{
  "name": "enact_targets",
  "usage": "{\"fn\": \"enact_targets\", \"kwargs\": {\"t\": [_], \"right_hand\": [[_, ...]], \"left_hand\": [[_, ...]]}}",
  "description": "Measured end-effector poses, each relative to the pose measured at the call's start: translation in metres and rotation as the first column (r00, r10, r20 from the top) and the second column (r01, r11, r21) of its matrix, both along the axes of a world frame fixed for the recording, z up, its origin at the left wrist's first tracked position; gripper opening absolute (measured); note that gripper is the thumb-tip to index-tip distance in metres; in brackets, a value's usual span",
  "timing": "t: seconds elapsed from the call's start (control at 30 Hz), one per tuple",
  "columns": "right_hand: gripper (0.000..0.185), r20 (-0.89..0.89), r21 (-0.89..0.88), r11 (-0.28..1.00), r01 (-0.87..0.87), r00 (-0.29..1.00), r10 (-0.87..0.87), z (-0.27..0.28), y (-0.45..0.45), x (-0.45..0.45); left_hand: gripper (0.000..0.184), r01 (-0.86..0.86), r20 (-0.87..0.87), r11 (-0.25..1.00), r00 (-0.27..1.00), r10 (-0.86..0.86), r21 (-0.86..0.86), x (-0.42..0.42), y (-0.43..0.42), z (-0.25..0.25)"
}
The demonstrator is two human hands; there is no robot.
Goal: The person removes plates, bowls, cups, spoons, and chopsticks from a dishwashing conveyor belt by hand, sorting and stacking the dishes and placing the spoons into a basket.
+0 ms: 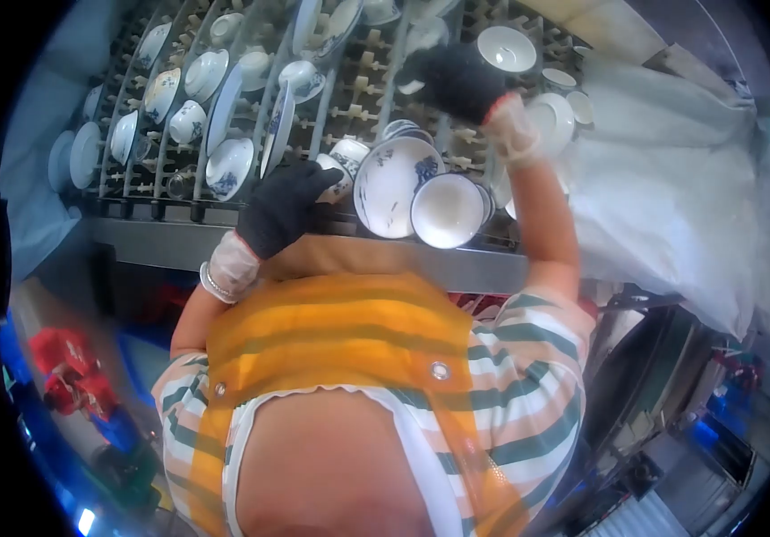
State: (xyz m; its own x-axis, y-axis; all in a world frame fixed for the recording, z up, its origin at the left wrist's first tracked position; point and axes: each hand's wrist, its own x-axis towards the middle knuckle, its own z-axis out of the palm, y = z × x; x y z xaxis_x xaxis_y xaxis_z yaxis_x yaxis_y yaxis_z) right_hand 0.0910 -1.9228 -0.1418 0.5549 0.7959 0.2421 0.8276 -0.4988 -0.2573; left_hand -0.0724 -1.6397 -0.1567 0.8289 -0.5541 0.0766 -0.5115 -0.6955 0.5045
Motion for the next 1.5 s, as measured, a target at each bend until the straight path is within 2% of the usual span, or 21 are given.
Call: {"fn": "enact_targets", "kwargs": {"t": [0.07, 0.13, 0.2, 0.27, 0.33, 0.43, 0.53, 0.6, 0.67, 0.73, 0.87, 1.0, 1.03, 1.1, 1.13, 1.2, 1.27, 1.33, 1.4, 1.43, 1.5], "right_hand": [[0.036, -0.303, 0.020, 0.999, -0.034, 0.952, 0.039, -0.010, 0.001, -0.020], [0.044, -0.467, -0.124, 0.992, 0.025, 0.880, -0.081, -0.031, 0.003, -0.038], [0.048, -0.356, -0.060, 0.997, 0.048, 0.932, -0.067, -0.067, -0.002, -0.043], [0.051, -0.494, 0.078, 0.994, 0.080, 0.869, -0.031, -0.063, -0.008, -0.050], [0.051, -0.503, 0.074, 0.995, 0.071, 0.864, -0.024, -0.068, -0.013, -0.051], [0.048, -0.645, 0.131, 0.981, 0.145, 0.764, -0.027, -0.059, -0.001, -0.057], [0.050, -0.776, 0.217, 0.968, 0.127, 0.624, 0.091, -0.070, -0.002, -0.050], [0.052, -0.678, 0.128, 0.982, 0.139, 0.734, -0.016, -0.071, -0.007, -0.052], [0.055, -0.680, 0.142, 0.862, 0.486, 0.681, -0.272, -0.051, -0.005, -0.060], [0.059, -0.273, 0.374, 0.791, 0.484, 0.873, -0.404, -0.042, -0.010, -0.067], [0.063, -0.015, 0.240, 0.915, 0.324, 0.944, -0.330, -0.056, -0.004, -0.083], [0.064, -0.269, 0.228, 0.841, 0.491, 0.862, -0.430, -0.087, -0.012, -0.105], [0.064, -0.266, 0.223, 0.843, 0.490, 0.862, -0.431, -0.086, -0.015, -0.107], [0.066, -0.642, 0.134, 0.762, 0.634, 0.641, -0.420, -0.080, -0.019, -0.112], [0.066, -0.646, 0.135, 0.752, 0.645, 0.633, -0.426, -0.077, -0.020, -0.115], [0.068, -0.640, 0.008, 0.813, 0.582, 0.628, -0.443, -0.072, -0.025, -0.118], [0.054, -0.573, 0.113, 0.813, 0.571, 0.706, -0.416, -0.078, -0.029, -0.118], [0.038, -0.800, 0.155, 0.813, 0.561, 0.554, -0.230, -0.046, -0.032, -0.123], [0.028, -0.615, 0.297, 0.727, 0.619, 0.707, -0.350, -0.021, -0.035, -0.136], [0.029, -0.560, 0.261, 0.672, 0.693, 0.676, -0.479, -0.025, -0.046, -0.134], [0.029, -0.218, 0.309, 0.708, 0.635, 0.772, -0.597, 0.001, -0.064, -0.122]], "left_hand": [[0.052, -0.021, -0.065, 0.999, 0.998, 0.022, 0.026, -0.002, 0.004, -0.007], [0.051, -0.102, -0.068, 0.994, 0.992, 0.104, 0.033, -0.007, 0.003, -0.015], [0.053, -0.127, -0.089, 0.991, 0.987, 0.131, 0.052, -0.006, 0.000, -0.033], [0.061, -0.167, -0.067, 0.982, 0.985, 0.162, -0.088, -0.003, -0.006, -0.036], [0.064, -0.153, -0.093, 0.987, 0.984, 0.149, -0.041, 0.001, -0.012, -0.031], [0.068, -0.166, 0.092, 0.968, 0.984, 0.151, 0.187, 0.006, -0.027, -0.026], [0.066, -0.142, -0.018, 0.989, 0.990, 0.143, 0.049, 0.013, -0.024, -0.023], [0.065, -0.122, -0.078, 0.992, 0.989, 0.124, 0.022, 0.016, -0.017, -0.006], [0.060, -0.146, 0.148, 0.985, 0.976, 0.159, -0.095, 0.014, -0.012, 0.004], [0.056, -0.068, 0.242, 0.967, 0.962, 0.129, -0.244, 0.028, -0.013, 0.019], [0.055, -0.197, 0.350, 0.968, 0.905, 0.241, -0.157, 0.079, -0.045, 0.015], [0.047, -0.231, 0.285, 0.969, 0.938, 0.199, 0.083, 0.139, -0.056, -0.073], [0.047, -0.231, 0.284, 0.970, 0.938, 0.201, 0.078, 0.136, -0.062, -0.068], [0.044, -0.297, 0.194, 0.922, 0.948, 0.253, 0.248, 0.120, -0.078, -0.046], [0.044, -0.283, 0.192, 0.925, 0.952, 0.239, 0.253, 0.114, -0.079, -0.043], [0.043, -0.200, 0.168, 0.975, 0.969, 0.182, 0.093, 0.106, -0.071, -0.042], [0.040, -0.129, 0.310, 0.991, 0.944, 0.114, 0.029, 0.093, -0.062, -0.064], [0.037, -0.133, 0.072, 0.984, 0.987, 0.142, -0.119, 0.063, -0.046, -0.058], [0.033, -0.177, 0.095, 0.984, 0.980, 0.176, -0.003, 0.031, -0.039, -0.052], [0.032, -0.166, 0.144, 0.981, 0.973, 0.179, -0.096, 0.024, -0.033, -0.063], [0.032, -0.195, 0.127, 0.979, 0.971, 0.201, -0.061, 0.005, -0.035, -0.048]]}}
